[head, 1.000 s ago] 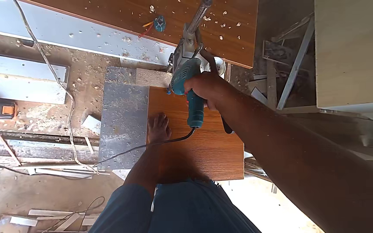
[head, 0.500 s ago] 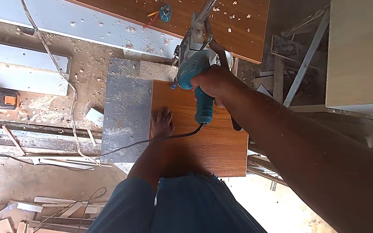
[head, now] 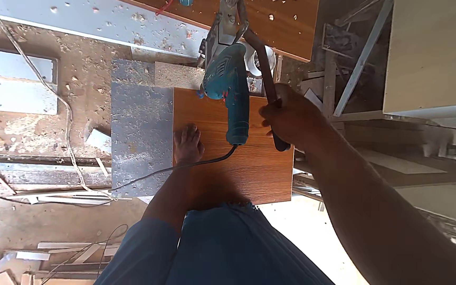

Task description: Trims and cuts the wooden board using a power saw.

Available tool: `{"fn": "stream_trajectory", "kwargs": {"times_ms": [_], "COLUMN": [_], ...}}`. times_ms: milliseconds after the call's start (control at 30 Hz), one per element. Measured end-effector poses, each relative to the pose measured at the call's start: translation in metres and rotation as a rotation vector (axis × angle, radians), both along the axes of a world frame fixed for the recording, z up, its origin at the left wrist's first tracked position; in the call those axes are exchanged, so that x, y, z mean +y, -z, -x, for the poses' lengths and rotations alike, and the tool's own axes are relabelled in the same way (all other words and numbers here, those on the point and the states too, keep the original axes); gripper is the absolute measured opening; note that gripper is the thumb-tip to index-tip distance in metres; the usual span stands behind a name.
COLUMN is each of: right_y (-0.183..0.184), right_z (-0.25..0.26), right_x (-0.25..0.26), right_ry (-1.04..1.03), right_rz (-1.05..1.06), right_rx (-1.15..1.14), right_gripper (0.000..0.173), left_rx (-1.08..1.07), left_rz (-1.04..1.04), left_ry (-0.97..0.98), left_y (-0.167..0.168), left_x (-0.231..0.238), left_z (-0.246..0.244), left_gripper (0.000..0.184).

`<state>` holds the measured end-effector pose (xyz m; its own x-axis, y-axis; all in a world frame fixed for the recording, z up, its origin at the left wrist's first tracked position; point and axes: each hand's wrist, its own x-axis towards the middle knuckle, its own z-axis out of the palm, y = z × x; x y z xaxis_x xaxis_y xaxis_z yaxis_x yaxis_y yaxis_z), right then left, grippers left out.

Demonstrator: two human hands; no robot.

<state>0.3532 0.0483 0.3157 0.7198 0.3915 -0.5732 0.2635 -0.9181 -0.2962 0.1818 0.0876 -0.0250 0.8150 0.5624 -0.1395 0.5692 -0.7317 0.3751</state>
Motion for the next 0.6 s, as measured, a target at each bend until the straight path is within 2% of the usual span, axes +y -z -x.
{"fn": "stream_trajectory", "kwargs": {"times_ms": [133,367,500,600], "right_y": [0.009,0.013,0.015,0.021], "right_z": [0.007,0.008,0.011,0.013], "right_x": [-0.003,-0.008,-0.009,-0.012], "right_ry": [0.183,0.117,0.118,0.13], "right_rz": [-0.101,-0.116,-0.114,-0.114], "right_rx": [0.156,0.129,0.105,0.09], "right_gripper": [0.047,0.047,0.045,0.05], "left_rx": [0.043,0.073,0.045,0.114], "left_rz": [0.1,0.035,0.063,0.095], "left_ry": [0.004,0.0,-0.006,-0.002], "left_y": [-0.018,-0.019,-0.022,-0.025], "left_x": [0.004,0.002,0.003,0.004], "left_z": [-0.002,-0.003,-0.002,-0.004], "left_gripper": [0.052,0.052,0.053,0.054]}}
